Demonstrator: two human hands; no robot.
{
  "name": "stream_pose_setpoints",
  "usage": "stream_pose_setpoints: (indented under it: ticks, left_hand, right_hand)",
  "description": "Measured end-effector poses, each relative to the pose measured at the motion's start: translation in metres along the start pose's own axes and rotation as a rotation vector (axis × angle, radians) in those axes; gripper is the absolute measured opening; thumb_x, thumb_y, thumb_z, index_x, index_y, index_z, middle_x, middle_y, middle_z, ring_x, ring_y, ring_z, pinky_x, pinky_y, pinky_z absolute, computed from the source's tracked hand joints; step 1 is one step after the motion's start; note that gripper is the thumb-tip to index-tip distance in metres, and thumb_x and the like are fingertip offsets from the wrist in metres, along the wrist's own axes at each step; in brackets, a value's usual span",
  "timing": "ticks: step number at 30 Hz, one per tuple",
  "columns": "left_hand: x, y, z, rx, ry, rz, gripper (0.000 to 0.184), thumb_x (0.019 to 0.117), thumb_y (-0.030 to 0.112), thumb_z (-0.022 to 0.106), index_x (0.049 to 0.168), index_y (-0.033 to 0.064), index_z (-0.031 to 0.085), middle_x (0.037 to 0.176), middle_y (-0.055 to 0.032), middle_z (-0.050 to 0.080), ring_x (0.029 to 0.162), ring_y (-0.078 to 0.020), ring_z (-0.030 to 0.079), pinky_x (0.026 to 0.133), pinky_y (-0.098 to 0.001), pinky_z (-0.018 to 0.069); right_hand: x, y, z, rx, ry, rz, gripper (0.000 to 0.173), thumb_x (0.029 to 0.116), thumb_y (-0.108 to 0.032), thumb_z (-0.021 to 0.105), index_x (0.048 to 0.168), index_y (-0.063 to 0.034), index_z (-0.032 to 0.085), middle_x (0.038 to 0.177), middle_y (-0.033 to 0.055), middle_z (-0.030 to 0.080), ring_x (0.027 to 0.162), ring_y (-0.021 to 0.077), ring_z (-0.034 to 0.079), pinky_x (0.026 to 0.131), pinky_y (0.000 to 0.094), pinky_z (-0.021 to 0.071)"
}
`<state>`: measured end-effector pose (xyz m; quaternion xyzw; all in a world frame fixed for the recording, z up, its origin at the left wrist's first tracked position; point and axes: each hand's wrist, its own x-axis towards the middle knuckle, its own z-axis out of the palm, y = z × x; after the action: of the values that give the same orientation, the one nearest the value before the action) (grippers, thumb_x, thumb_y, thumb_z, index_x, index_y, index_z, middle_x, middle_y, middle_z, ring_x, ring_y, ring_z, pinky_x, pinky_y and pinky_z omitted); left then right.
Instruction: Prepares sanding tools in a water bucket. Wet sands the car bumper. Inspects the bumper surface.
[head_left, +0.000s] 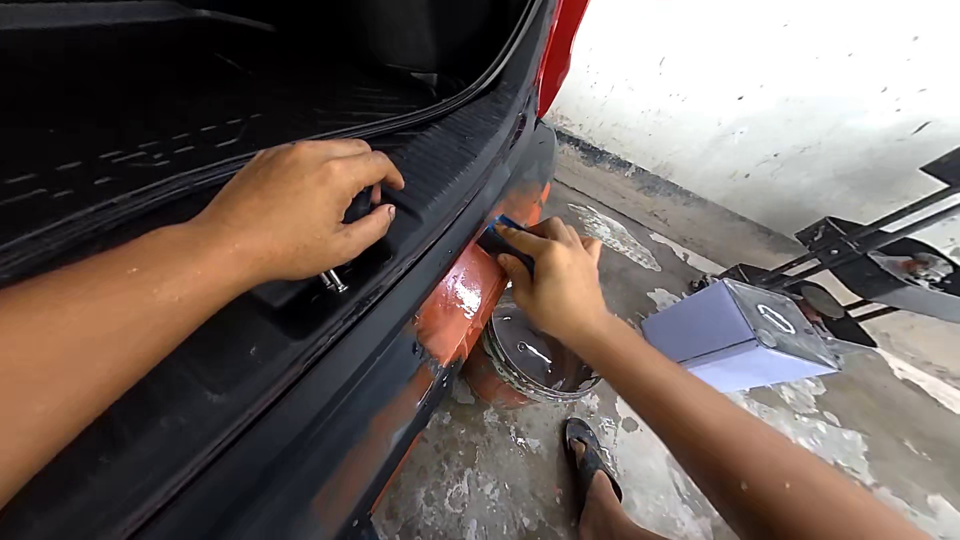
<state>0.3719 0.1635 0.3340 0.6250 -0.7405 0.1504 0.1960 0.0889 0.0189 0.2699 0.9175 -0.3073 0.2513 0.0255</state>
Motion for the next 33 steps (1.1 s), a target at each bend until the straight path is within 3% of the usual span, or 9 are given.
stream_pose_setpoints:
  ticks: [4,6,10,15,20,22,25,29,33]
  left_hand:
    - [0.001,-0.003,0.002,0.003,0.013,-0.002,0.037,0.0986,0.043,0.048,0.119,0.0199,0.069,0.098,0.0026,0.066,0.086,-0.0146,0.065,0.07,-0.0428,0.0536]
    - [0.0,-0.003,0.002,-0.003,0.0,-0.005,0.038,0.0991,0.042,0.047,0.12,0.019,0.069,0.101,0.0015,0.066,0.089,-0.0159,0.066,0.072,-0.0448,0.054]
    - [-0.002,0.001,0.0,-0.005,-0.01,0.001,0.037,0.0995,0.041,0.047,0.12,0.0178,0.068,0.103,-0.0007,0.067,0.091,-0.0181,0.066,0.073,-0.0466,0.0533]
    - [0.0,-0.002,0.001,-0.011,-0.006,-0.009,0.038,0.0983,0.042,0.048,0.12,0.0188,0.069,0.101,0.0012,0.066,0.089,-0.016,0.065,0.072,-0.0449,0.0529]
    - [-0.001,0.001,-0.001,-0.018,-0.008,-0.004,0.037,0.0985,0.041,0.049,0.119,0.0169,0.069,0.103,-0.0018,0.067,0.092,-0.0188,0.066,0.076,-0.0466,0.0533]
    - [0.0,0.0,-0.001,-0.017,-0.006,-0.01,0.036,0.0983,0.04,0.049,0.118,0.0179,0.069,0.101,0.0,0.066,0.091,-0.0172,0.065,0.074,-0.0448,0.0533]
    - [0.002,-0.002,-0.001,-0.015,-0.008,-0.008,0.036,0.0983,0.04,0.049,0.119,0.0178,0.069,0.1,0.0001,0.066,0.089,-0.0167,0.065,0.073,-0.0438,0.053]
    - [0.0,0.001,-0.001,-0.016,-0.022,0.006,0.036,0.0984,0.039,0.049,0.119,0.0158,0.068,0.101,-0.0026,0.066,0.092,-0.0197,0.065,0.075,-0.0461,0.0525]
    - [0.0,0.002,-0.001,-0.022,-0.01,0.0,0.036,0.0982,0.039,0.05,0.119,0.0169,0.069,0.1,-0.0005,0.066,0.089,-0.0175,0.065,0.074,-0.0446,0.0531]
  right_hand:
    - [-0.033,-0.038,-0.014,0.053,0.006,-0.163,0.037,0.0997,-0.038,0.054,0.132,-0.0308,0.071,0.108,0.004,0.064,0.099,0.0225,0.06,0.084,0.0497,0.045]
    - [-0.031,-0.026,-0.012,0.032,-0.018,-0.228,0.037,0.1005,-0.041,0.053,0.134,-0.0359,0.069,0.11,0.0027,0.067,0.1,0.022,0.062,0.084,0.0519,0.0449]
    - [-0.007,-0.011,-0.001,-0.047,0.001,-0.062,0.037,0.1003,-0.038,0.054,0.133,-0.0311,0.07,0.11,0.0101,0.068,0.102,0.0297,0.063,0.087,0.0573,0.0432]
    - [-0.037,-0.037,-0.015,0.04,-0.018,-0.272,0.037,0.1012,-0.039,0.053,0.134,-0.0328,0.069,0.11,0.0041,0.066,0.099,0.0227,0.061,0.084,0.0509,0.0441]
    - [-0.006,-0.016,-0.002,-0.03,0.0,-0.04,0.037,0.0999,-0.039,0.056,0.133,-0.0314,0.07,0.111,0.0109,0.068,0.103,0.0307,0.063,0.086,0.0573,0.043]
    - [-0.027,-0.044,-0.012,0.018,0.009,-0.097,0.038,0.1006,-0.038,0.054,0.133,-0.026,0.07,0.108,0.0105,0.064,0.099,0.0295,0.06,0.082,0.0548,0.0446]
    - [-0.045,-0.047,-0.018,0.047,0.0,-0.238,0.037,0.1012,-0.042,0.053,0.132,-0.0317,0.071,0.107,0.0047,0.066,0.097,0.0232,0.061,0.082,0.0504,0.0444]
    - [-0.012,-0.013,-0.004,-0.029,-0.009,-0.027,0.038,0.0992,-0.043,0.056,0.132,-0.0312,0.071,0.109,0.0121,0.068,0.101,0.0321,0.064,0.085,0.0589,0.0429]
    - [-0.046,-0.062,-0.016,0.017,0.007,-0.077,0.04,0.1009,-0.039,0.052,0.132,-0.0236,0.071,0.103,0.009,0.061,0.094,0.0278,0.059,0.078,0.051,0.0445]
